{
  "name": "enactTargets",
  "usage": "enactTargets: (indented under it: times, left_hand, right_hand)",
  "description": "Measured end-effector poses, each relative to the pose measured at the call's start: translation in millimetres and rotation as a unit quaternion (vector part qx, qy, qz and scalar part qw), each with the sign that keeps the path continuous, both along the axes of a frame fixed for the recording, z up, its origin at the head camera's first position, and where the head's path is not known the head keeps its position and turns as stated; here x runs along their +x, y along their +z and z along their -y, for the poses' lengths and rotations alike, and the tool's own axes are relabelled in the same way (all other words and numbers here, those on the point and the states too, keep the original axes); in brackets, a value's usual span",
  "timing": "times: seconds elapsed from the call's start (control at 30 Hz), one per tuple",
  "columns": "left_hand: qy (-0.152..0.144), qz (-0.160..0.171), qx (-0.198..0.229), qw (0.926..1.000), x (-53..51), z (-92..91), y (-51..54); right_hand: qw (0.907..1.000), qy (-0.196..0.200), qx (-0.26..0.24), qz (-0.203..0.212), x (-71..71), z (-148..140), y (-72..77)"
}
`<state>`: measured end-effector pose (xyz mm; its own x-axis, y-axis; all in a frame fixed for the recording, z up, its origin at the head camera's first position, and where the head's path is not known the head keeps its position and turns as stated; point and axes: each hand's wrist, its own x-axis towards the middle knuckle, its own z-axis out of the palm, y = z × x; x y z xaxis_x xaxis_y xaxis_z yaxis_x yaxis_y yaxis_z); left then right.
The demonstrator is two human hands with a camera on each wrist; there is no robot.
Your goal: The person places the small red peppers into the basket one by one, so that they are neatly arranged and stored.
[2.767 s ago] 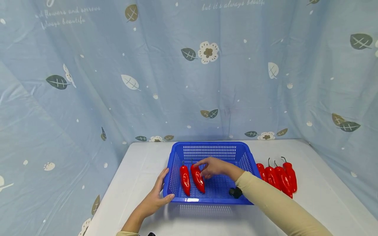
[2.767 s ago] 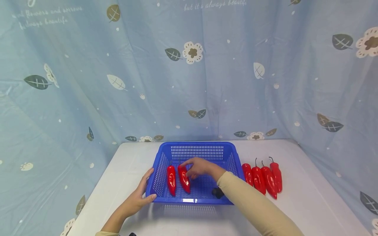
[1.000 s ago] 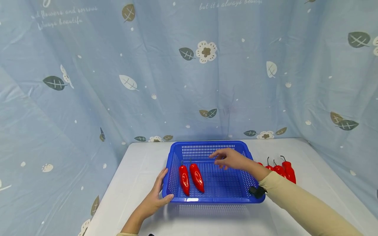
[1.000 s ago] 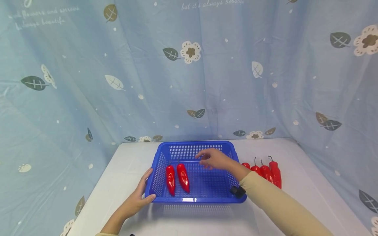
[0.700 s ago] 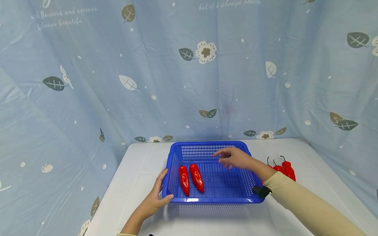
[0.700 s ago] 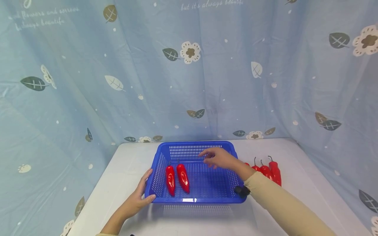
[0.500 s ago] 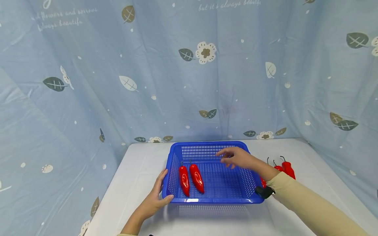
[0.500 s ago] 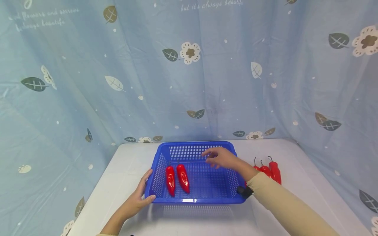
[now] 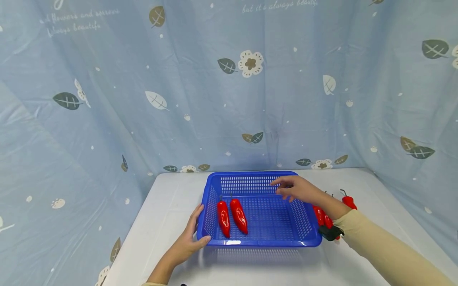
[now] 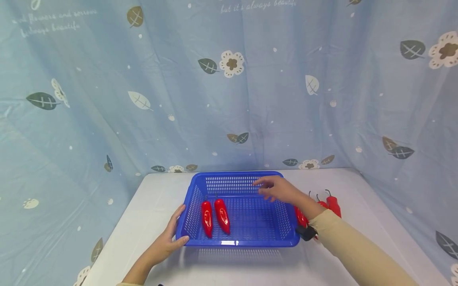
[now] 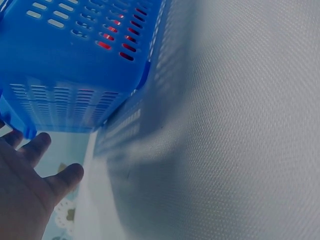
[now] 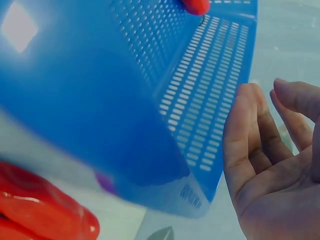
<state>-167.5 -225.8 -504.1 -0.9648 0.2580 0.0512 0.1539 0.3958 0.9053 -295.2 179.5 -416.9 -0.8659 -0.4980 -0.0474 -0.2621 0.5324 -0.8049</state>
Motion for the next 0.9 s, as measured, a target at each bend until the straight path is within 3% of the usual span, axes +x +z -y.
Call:
enactTargets:
  times: [0.33,0.7,0.9]
  left_hand:
    - [-0.004,-0.003,0.000,1.0000,-0.1,-0.2,0.6]
    - [0.001,0.013,0.005,0.9999,-1.0,0.3,-0.2]
    - [-0.003,0.005,0.001,1.0000,-0.7,1.0,-1.5]
  right_hand:
    - [0.9996,-0.028,-0.010,-0.004,3.3,-21,5.0]
    - [0.9973,-0.057,-0.043,-0.015,8.3,-50,0.3]
    - [0.9960,-0.075,-0.040,-0.027,12.3,-60,-1.5]
